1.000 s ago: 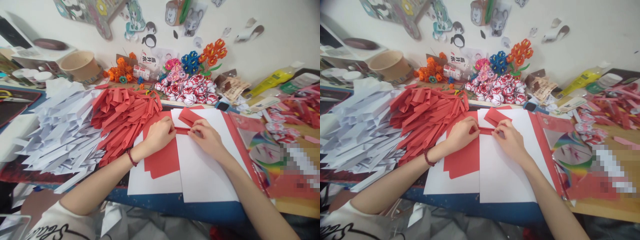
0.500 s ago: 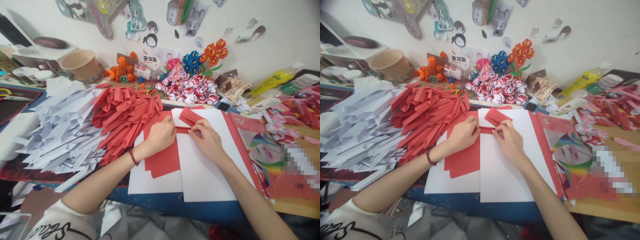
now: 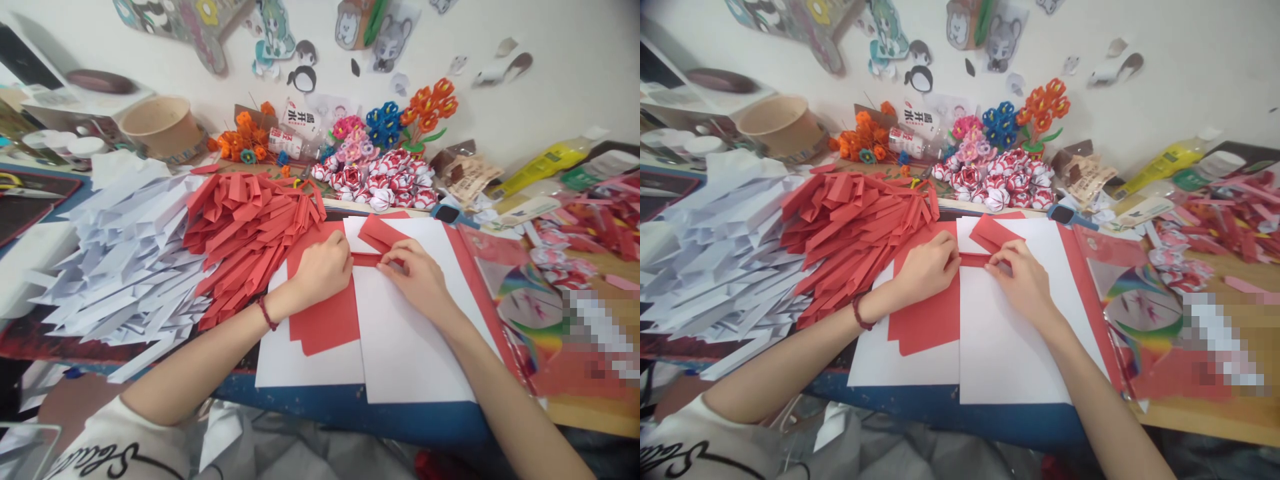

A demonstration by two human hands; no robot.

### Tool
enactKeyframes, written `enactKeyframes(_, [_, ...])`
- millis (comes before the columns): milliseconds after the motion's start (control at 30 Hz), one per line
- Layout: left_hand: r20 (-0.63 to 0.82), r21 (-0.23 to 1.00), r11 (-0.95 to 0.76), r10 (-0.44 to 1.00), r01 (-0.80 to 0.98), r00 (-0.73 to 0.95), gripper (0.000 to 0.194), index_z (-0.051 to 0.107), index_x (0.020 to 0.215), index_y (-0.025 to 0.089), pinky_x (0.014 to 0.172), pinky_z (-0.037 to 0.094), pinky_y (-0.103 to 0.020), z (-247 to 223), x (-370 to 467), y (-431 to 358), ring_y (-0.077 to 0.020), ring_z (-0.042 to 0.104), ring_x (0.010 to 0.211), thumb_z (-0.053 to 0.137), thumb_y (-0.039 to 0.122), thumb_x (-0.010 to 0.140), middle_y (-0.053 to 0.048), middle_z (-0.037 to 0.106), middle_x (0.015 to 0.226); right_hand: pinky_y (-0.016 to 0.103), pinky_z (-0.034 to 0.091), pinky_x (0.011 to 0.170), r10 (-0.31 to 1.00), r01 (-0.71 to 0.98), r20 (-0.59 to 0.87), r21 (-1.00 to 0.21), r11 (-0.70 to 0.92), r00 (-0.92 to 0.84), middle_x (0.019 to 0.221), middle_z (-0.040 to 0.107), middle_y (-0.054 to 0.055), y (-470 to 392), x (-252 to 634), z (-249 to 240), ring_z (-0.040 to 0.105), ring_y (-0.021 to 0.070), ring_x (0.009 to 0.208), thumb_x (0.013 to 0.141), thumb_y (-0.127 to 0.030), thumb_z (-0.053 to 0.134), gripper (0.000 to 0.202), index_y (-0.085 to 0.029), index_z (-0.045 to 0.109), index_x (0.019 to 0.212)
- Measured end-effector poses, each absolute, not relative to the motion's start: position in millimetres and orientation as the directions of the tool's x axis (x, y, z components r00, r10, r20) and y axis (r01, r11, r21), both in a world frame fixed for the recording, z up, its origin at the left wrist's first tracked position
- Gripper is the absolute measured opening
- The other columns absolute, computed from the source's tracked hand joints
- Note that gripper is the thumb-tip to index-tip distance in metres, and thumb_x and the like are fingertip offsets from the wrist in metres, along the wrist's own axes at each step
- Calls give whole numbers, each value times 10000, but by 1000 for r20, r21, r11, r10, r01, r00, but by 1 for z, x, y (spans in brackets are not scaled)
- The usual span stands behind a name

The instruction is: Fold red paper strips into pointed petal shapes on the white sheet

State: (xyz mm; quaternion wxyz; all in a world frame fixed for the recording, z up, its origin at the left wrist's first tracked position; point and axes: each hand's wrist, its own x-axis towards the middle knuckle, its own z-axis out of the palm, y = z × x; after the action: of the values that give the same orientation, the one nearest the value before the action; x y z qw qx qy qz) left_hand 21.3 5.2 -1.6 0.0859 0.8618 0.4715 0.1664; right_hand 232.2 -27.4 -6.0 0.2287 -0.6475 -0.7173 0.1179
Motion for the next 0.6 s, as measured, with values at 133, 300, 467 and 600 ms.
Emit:
enactKeyframes(133, [197,307,-532,847,789,494,186,539,851,167,527,391,-288,-1,22,5,-172,594,679,392,250,929,-80,574,984,326,413,646,989,885,145,-454,104,-43,1048,577,18,-27,231,-6,545,138,663,847,-398,592,165,-249,654,812])
enactKeyframes(300, [162,295,-517,856,803,492,186,538,872,164,560,411,-302,1,22,4,-185,605,719,383,246,935,-77,573,1005,313,390,644,992,901,127,-429,65,-11,1063,576,9,-27,227,-4,560,138,692,856,-393,574,169,-245,649,825])
enactKeyframes(467, [130,284,-501,865,818,485,182,543,890,160,562,410,-309,3,23,3,-190,611,738,387,244,935,-78,571,1016,298,359,620,994,925,110,-380,22,21,1081,576,-2,-28,223,-3,569,146,727,856,-382,566,156,-247,639,836])
enactKeyframes(600, [136,278,-474,881,836,454,181,546,887,159,544,393,-312,4,26,1,-192,603,714,385,231,928,-78,572,976,296,339,594,990,939,135,-345,-3,52,1054,582,-2,-26,221,-6,571,157,733,837,-378,580,153,-241,632,798])
